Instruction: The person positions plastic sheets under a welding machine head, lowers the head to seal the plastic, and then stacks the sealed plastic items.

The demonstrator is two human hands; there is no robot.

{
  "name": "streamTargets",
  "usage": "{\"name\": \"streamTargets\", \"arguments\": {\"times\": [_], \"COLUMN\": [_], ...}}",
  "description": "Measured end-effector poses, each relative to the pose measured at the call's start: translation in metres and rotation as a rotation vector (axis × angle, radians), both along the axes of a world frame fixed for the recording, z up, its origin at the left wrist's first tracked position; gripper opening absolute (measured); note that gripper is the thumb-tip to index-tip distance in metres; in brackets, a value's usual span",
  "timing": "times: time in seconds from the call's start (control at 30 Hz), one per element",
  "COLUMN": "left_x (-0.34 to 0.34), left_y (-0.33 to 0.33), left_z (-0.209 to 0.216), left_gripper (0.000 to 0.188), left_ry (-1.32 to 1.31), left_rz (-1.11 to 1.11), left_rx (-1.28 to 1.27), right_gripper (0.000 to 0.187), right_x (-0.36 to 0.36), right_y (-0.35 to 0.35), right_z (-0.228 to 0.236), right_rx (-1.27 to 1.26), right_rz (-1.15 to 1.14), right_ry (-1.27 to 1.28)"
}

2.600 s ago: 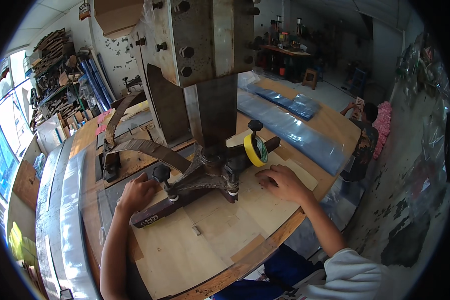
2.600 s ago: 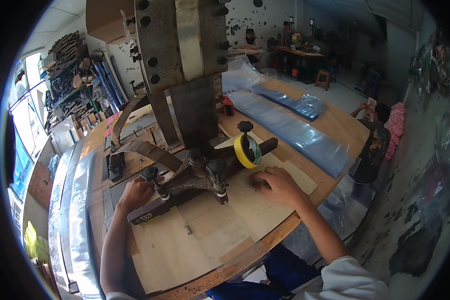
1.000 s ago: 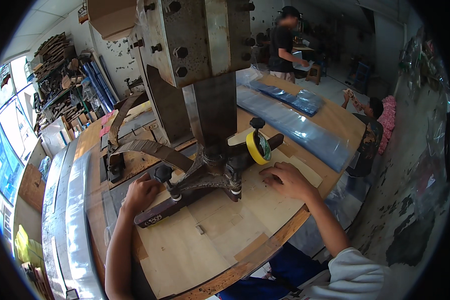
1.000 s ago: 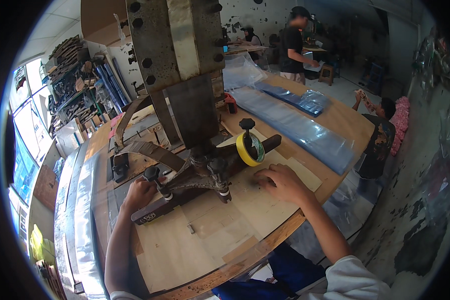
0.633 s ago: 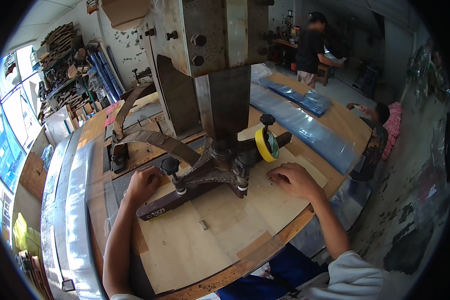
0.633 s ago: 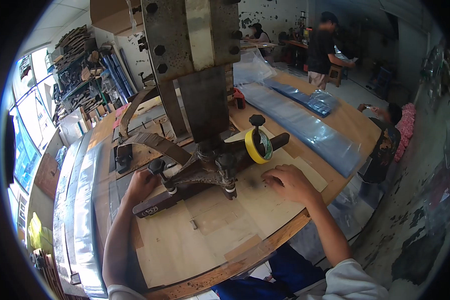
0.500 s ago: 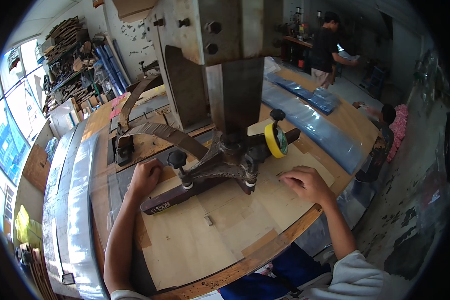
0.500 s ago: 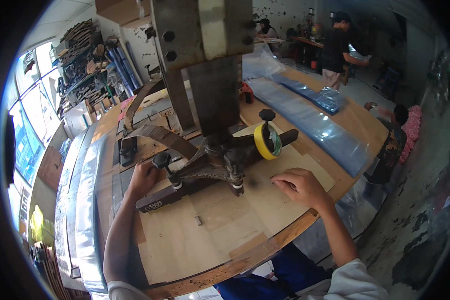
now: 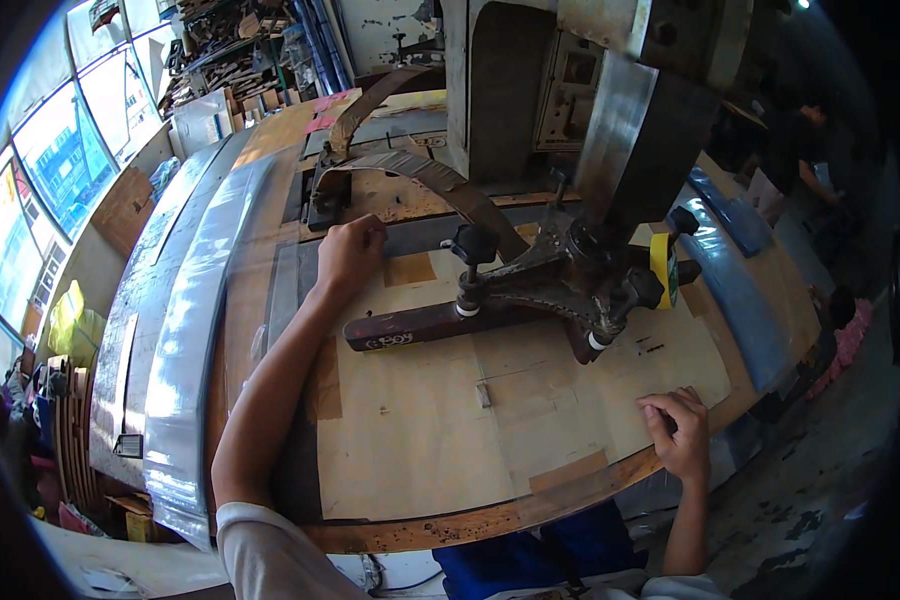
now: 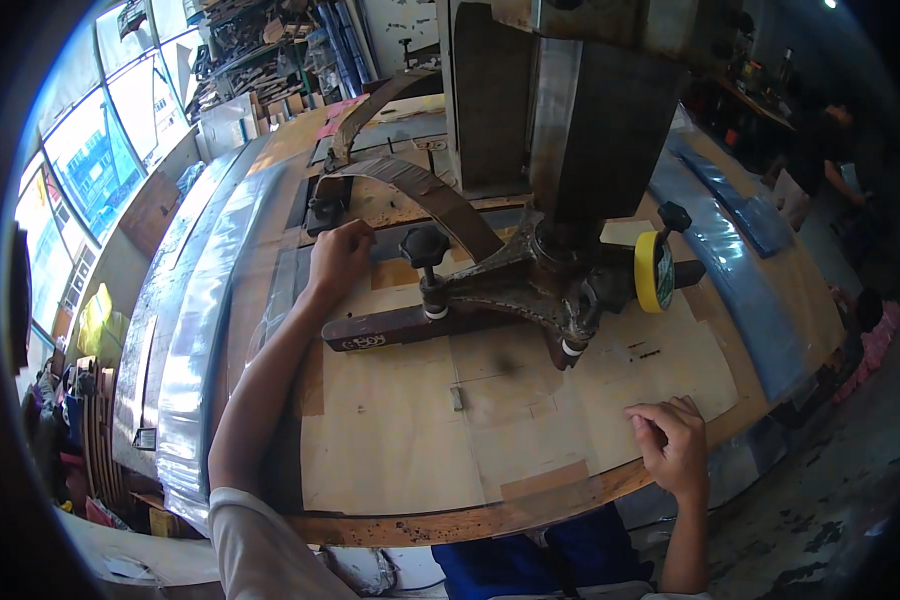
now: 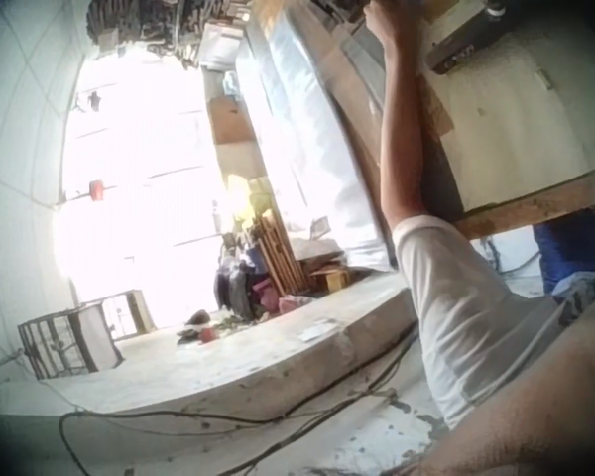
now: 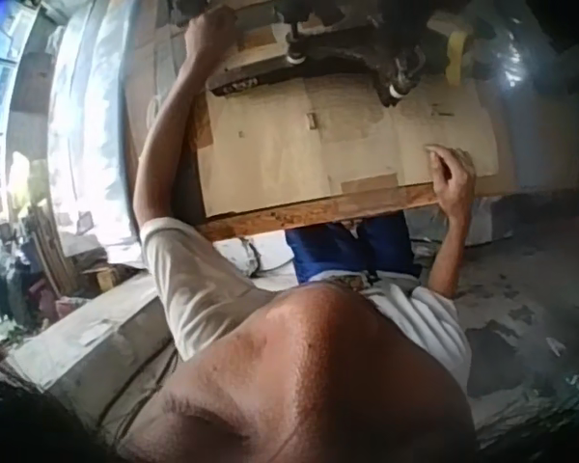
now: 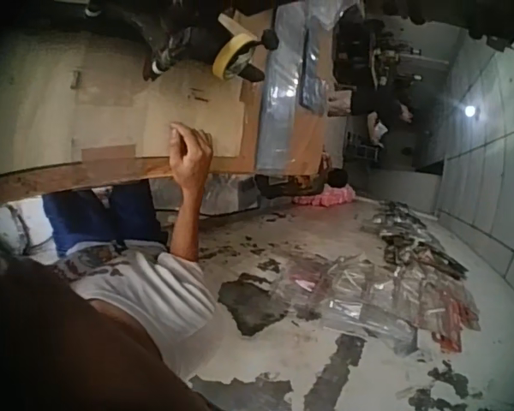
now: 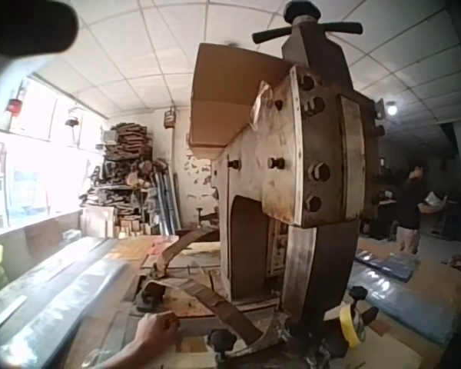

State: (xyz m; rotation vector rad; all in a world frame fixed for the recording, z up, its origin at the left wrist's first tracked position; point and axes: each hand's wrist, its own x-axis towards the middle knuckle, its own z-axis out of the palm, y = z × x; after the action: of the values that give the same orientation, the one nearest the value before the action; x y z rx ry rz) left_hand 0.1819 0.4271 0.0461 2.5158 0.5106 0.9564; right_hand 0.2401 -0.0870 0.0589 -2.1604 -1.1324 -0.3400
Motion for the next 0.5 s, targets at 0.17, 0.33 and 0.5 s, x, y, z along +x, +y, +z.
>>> {"name": "streamTargets", "arguments": {"times": [0.17, 0.33, 0.5], "left_x": [-0.005, -0.006, -0.008], "left_y": [-0.015, -0.014, -0.017], "left_z": [0.008, 0.012, 0.017], "left_gripper": [0.020, 0.024, 0.031], "left_ry": [0.152, 0.116, 0.196], "left_rz": [-0.237, -0.419, -0.431], "left_rx": [0.167, 0.165, 0.217], "right_gripper": [0.009, 0.010, 0.010], "right_x": [-0.002, -0.004, -0.002], "right_y": [-0.002, 0.002, 0.004], "right_z": [0.001, 0.004, 0.003], "right_rx": [-0.025, -0.041, -0.054], "right_rz": [-0.015, -0.027, -0.036], "right_ry": [0.036, 0.043, 0.038]}}
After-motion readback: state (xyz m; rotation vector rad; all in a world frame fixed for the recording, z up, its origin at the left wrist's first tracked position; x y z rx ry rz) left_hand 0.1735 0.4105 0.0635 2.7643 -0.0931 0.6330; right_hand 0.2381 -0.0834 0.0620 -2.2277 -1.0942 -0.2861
